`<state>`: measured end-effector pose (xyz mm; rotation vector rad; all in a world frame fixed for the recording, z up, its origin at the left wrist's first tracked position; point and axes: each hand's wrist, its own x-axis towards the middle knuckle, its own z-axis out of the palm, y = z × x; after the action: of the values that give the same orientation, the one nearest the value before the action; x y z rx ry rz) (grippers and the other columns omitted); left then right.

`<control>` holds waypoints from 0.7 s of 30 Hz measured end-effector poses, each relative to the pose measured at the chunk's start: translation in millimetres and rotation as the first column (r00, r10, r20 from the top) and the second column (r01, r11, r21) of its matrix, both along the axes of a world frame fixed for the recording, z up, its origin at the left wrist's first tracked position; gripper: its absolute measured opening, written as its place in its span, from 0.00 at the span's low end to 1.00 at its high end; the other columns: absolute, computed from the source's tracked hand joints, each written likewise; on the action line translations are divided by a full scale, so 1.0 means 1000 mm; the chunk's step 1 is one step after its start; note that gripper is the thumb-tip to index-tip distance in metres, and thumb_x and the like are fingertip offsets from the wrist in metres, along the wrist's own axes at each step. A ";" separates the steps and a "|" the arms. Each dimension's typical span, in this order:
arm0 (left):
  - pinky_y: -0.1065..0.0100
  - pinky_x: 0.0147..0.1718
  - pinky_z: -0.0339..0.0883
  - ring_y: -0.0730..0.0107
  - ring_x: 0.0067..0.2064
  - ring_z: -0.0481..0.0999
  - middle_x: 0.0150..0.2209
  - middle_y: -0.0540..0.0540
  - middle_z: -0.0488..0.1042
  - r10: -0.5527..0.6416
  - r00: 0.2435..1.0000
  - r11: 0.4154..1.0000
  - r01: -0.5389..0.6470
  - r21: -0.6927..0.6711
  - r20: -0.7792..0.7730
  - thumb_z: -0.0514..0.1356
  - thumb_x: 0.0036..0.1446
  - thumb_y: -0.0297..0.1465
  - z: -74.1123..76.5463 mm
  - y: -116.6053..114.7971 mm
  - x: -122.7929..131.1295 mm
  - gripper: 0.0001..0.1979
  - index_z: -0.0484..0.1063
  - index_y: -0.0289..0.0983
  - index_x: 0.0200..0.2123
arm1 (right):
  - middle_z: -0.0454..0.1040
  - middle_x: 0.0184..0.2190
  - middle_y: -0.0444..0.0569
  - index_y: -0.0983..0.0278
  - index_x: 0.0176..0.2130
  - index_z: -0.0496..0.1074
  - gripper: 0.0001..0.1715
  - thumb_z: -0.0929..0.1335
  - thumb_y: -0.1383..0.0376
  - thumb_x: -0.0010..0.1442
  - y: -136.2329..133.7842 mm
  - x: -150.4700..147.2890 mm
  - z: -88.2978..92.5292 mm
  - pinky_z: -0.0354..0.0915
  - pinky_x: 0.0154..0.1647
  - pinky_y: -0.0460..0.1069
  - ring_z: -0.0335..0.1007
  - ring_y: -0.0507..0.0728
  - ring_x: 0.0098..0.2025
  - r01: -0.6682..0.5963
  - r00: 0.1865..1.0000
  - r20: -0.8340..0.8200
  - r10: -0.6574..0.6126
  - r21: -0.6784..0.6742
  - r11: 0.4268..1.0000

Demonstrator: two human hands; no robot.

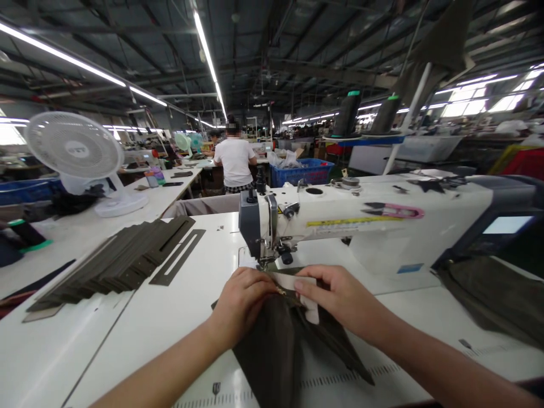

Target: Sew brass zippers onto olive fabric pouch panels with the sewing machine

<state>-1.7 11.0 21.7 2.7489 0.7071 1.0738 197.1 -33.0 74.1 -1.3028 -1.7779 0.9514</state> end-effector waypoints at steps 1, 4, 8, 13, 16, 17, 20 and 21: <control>0.63 0.41 0.63 0.66 0.40 0.71 0.38 0.44 0.73 -0.002 1.000 1.000 0.002 0.012 -0.005 0.50 0.59 0.24 0.002 0.002 0.000 0.09 0.68 0.38 0.39 | 0.71 0.22 0.44 0.64 0.28 0.71 0.14 0.62 0.59 0.56 -0.002 0.000 0.001 0.61 0.25 0.45 0.65 0.53 0.25 0.020 0.999 0.034 -0.021 0.041 0.999; 0.65 0.39 0.64 0.67 0.38 0.72 0.35 0.45 0.74 0.057 0.998 0.997 -0.056 0.048 -0.015 0.50 0.59 0.25 0.010 0.009 0.000 0.08 0.68 0.37 0.37 | 0.71 0.24 0.44 0.62 0.32 0.70 0.12 0.65 0.56 0.53 -0.017 -0.006 -0.004 0.61 0.25 0.47 0.67 0.54 0.26 0.060 0.966 0.230 -0.119 0.246 0.967; 0.67 0.33 0.66 0.67 0.33 0.72 0.31 0.46 0.73 0.173 0.985 0.983 -0.173 0.064 -0.003 0.48 0.60 0.27 0.016 0.015 0.001 0.08 0.67 0.37 0.34 | 0.74 0.32 0.49 0.62 0.39 0.68 0.13 0.66 0.62 0.52 -0.034 -0.003 -0.022 0.63 0.30 0.48 0.71 0.58 0.32 -0.094 0.854 0.504 -0.127 0.390 0.916; 0.68 0.30 0.65 0.66 0.31 0.72 0.29 0.47 0.73 0.252 0.968 0.964 -0.249 0.097 -0.021 0.49 0.60 0.28 0.015 0.017 0.001 0.07 0.66 0.37 0.33 | 0.73 0.23 0.46 0.60 0.30 0.69 0.15 0.57 0.73 0.55 -0.021 0.040 -0.009 0.60 0.25 0.50 0.70 0.57 0.25 -0.112 0.649 0.726 -0.228 0.387 0.915; 0.68 0.27 0.64 0.66 0.28 0.72 0.27 0.47 0.73 0.304 0.952 0.943 -0.297 0.154 -0.028 0.49 0.60 0.28 0.015 0.015 0.003 0.08 0.66 0.36 0.33 | 0.74 0.27 0.52 0.61 0.33 0.71 0.16 0.57 0.73 0.54 -0.029 0.040 0.002 0.63 0.29 0.54 0.70 0.61 0.29 -0.097 0.608 0.677 -0.414 0.581 0.808; 0.68 0.27 0.63 0.66 0.27 0.72 0.26 0.47 0.73 0.312 0.950 0.940 -0.303 0.160 -0.034 0.49 0.59 0.28 0.015 0.014 0.004 0.08 0.66 0.36 0.32 | 0.74 0.30 0.54 0.61 0.35 0.71 0.17 0.57 0.72 0.55 -0.036 0.029 -0.001 0.64 0.33 0.56 0.70 0.63 0.33 -0.085 0.641 0.606 -0.472 0.666 0.741; 0.68 0.27 0.64 0.67 0.27 0.72 0.27 0.47 0.73 0.297 0.952 0.950 -0.287 0.123 -0.071 0.50 0.58 0.29 0.020 0.010 0.007 0.06 0.66 0.36 0.33 | 0.74 0.38 0.56 0.61 0.40 0.71 0.16 0.57 0.67 0.60 -0.058 -0.031 -0.031 0.64 0.43 0.59 0.68 0.63 0.43 -0.087 0.823 0.371 -0.431 0.831 0.550; 0.68 0.28 0.64 0.67 0.28 0.73 0.27 0.47 0.74 0.286 0.954 0.956 -0.278 0.093 -0.087 0.51 0.57 0.28 0.022 0.009 0.007 0.06 0.67 0.36 0.32 | 0.75 0.35 0.54 0.61 0.38 0.71 0.13 0.59 0.66 0.60 -0.061 -0.054 -0.044 0.66 0.42 0.56 0.69 0.61 0.40 -0.220 0.850 0.444 -0.283 0.788 0.574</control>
<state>5.8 20.4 43.7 2.8472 1.1239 1.0380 143.5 -94.1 29.7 -0.9652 -2.1748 -0.3903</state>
